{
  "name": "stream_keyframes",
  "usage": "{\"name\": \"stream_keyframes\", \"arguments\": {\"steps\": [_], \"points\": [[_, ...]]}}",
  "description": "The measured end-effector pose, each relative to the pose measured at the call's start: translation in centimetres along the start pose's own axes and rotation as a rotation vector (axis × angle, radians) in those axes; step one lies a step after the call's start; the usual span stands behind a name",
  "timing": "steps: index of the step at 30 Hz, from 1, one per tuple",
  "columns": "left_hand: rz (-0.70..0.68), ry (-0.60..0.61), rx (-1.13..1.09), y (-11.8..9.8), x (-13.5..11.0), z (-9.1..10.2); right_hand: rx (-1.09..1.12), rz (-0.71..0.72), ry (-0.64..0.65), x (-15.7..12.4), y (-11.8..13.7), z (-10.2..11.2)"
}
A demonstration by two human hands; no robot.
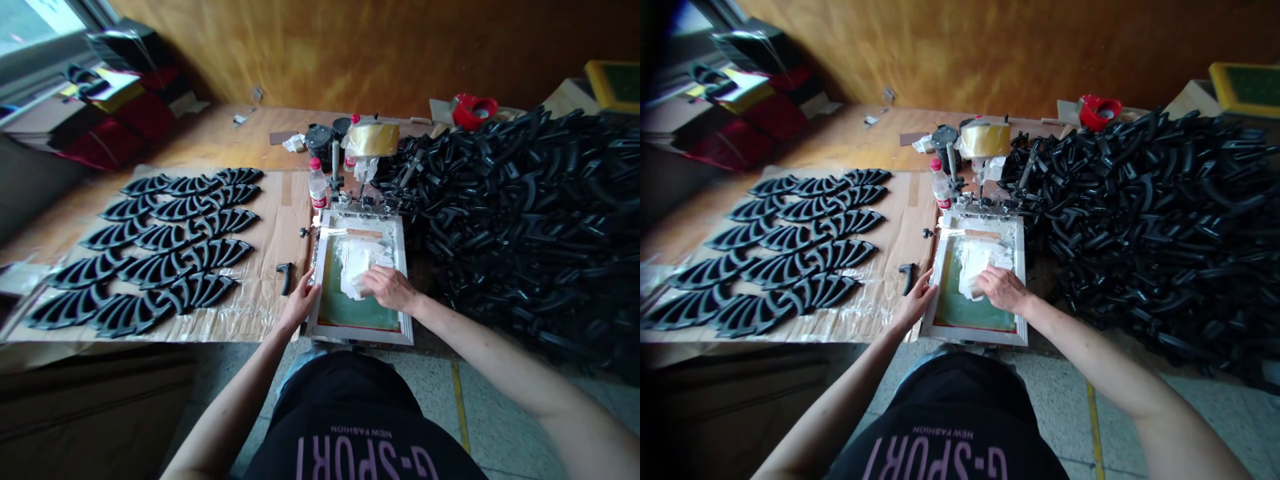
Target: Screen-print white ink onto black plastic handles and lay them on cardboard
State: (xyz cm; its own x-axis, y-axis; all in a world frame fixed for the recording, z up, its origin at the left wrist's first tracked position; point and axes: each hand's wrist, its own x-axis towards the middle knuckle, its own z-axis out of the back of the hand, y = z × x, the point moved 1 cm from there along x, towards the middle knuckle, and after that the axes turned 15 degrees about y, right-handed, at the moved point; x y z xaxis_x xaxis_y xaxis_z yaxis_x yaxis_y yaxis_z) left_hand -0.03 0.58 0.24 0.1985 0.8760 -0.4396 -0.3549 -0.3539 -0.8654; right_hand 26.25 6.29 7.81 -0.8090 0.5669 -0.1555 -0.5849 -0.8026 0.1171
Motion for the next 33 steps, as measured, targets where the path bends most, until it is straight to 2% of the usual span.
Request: {"name": "stream_keyframes", "arguments": {"steps": [2, 3, 7, 9, 12, 14, 16, 19, 21, 23, 25, 27, 30, 32, 33], "points": [[0.002, -0.009, -0.029, 0.1, 0.0, -0.1, 0.020, 0.124, 0.021, -1.2, 0.0, 0.2], [0.001, -0.017, -0.044, 0.1, 0.0, -0.2, 0.042, 0.136, 0.019, -1.3, 0.0, 0.4], [-0.005, -0.048, -0.113, 0.0, -0.1, -0.2, 0.017, 0.001, -0.118, -0.6, 0.4, 0.0], [-0.015, -0.039, -0.129, 0.0, -0.1, -0.3, -0.037, 0.011, -0.168, -0.8, 1.3, -0.9], [-0.031, -0.016, -0.139, -0.1, -0.1, -0.3, 0.006, 0.078, -0.131, -1.3, 2.1, -1.4], [-0.032, -0.004, -0.150, -0.7, -0.4, -0.1, 0.086, 0.028, -0.128, -0.7, 1.5, -0.4], [-0.038, 0.021, -0.183, -2.0, -1.0, 0.3, 0.157, -0.086, -0.174, 0.9, 0.1, 1.6], [-0.067, 0.041, -0.246, -5.4, -2.7, 1.2, 0.205, -0.316, -0.262, 2.9, -3.7, 5.2], [-0.107, 0.004, -0.284, -8.1, -3.6, 2.0, 0.234, -0.467, -0.337, 2.5, -6.9, 7.0], [-0.173, -0.032, -0.350, -10.8, -4.0, 2.7, 0.305, -0.629, -0.438, 0.6, -9.9, 7.4], [-0.286, -0.060, -0.441, -13.7, -3.5, 3.3, 0.411, -0.750, -0.437, -1.8, -11.6, 6.2], [-0.424, -0.096, -0.512, -16.7, -2.6, 3.9, 0.494, -0.769, -0.317, -3.4, -11.3, 3.5], [-0.542, -0.103, -0.557, -20.2, -1.1, 4.5, 0.519, -0.593, -0.133, -3.2, -7.8, -1.3], [-0.560, -0.103, -0.593, -20.8, -0.6, 4.2, 0.426, -0.515, -0.050, -2.1, -4.8, -3.6], [-0.558, -0.118, -0.618, -20.3, -0.7, 3.8, 0.381, -0.520, -0.009, -1.4, -3.5, -4.3]]}}
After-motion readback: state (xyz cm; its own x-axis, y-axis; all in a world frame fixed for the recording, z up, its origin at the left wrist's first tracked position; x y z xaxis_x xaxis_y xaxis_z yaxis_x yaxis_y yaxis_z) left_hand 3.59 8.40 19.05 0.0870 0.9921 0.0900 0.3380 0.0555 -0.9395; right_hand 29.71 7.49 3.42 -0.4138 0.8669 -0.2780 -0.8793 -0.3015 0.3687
